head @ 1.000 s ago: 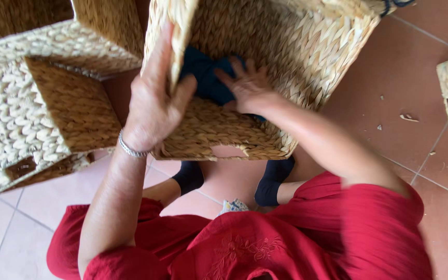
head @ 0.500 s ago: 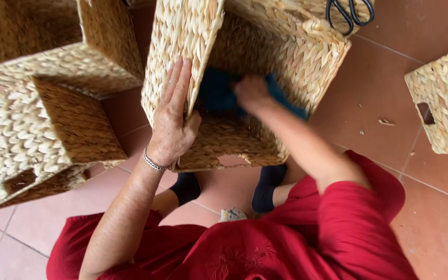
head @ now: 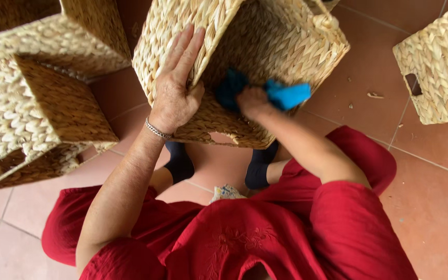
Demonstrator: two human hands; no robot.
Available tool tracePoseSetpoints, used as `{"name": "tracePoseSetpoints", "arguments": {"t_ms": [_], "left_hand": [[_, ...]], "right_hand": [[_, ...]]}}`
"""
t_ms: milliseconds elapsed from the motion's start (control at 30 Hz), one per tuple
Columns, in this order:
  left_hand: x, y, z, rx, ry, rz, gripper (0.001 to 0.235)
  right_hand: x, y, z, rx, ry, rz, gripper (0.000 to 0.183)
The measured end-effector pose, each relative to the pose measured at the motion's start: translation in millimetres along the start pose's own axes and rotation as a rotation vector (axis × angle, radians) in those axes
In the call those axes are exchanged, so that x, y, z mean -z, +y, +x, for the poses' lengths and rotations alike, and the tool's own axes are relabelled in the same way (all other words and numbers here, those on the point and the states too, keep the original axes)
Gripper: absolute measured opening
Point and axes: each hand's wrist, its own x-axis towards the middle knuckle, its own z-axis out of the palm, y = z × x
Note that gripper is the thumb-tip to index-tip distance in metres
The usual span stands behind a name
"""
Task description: The person wipes the exterior and interior of woven baskets with a blue cloth and trims loose strands using scissors. The person handles several baskets one at a time, rotating them to clean all sides and the inside.
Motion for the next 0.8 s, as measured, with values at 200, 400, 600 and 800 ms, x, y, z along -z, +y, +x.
{"name": "tracePoseSetpoints", "arguments": {"t_ms": [200,400,600,800], "left_hand": [[26.6,-30.4,10.2,0.045,-0.064,-0.045,0.099],[40.6,-50.1,2.7,0.065,0.002,-0.102,0.092],[38.8,-52.5,-3.7,0.058,0.039,-0.076,0.063],[44.8,-58.7,-12.8,0.099,0.031,-0.137,0.067]], "right_hand": [[6.8,32.2,-12.1,0.025,0.016,-0.191,0.026],[131.0,73.2,-15.2,-0.153,0.751,0.847,0.029],[229.1,-22.7,-23.4,0.021,0.564,2.163,0.051],[214.3,-104.5,-38.8,0.411,0.910,1.777,0.039]]}}
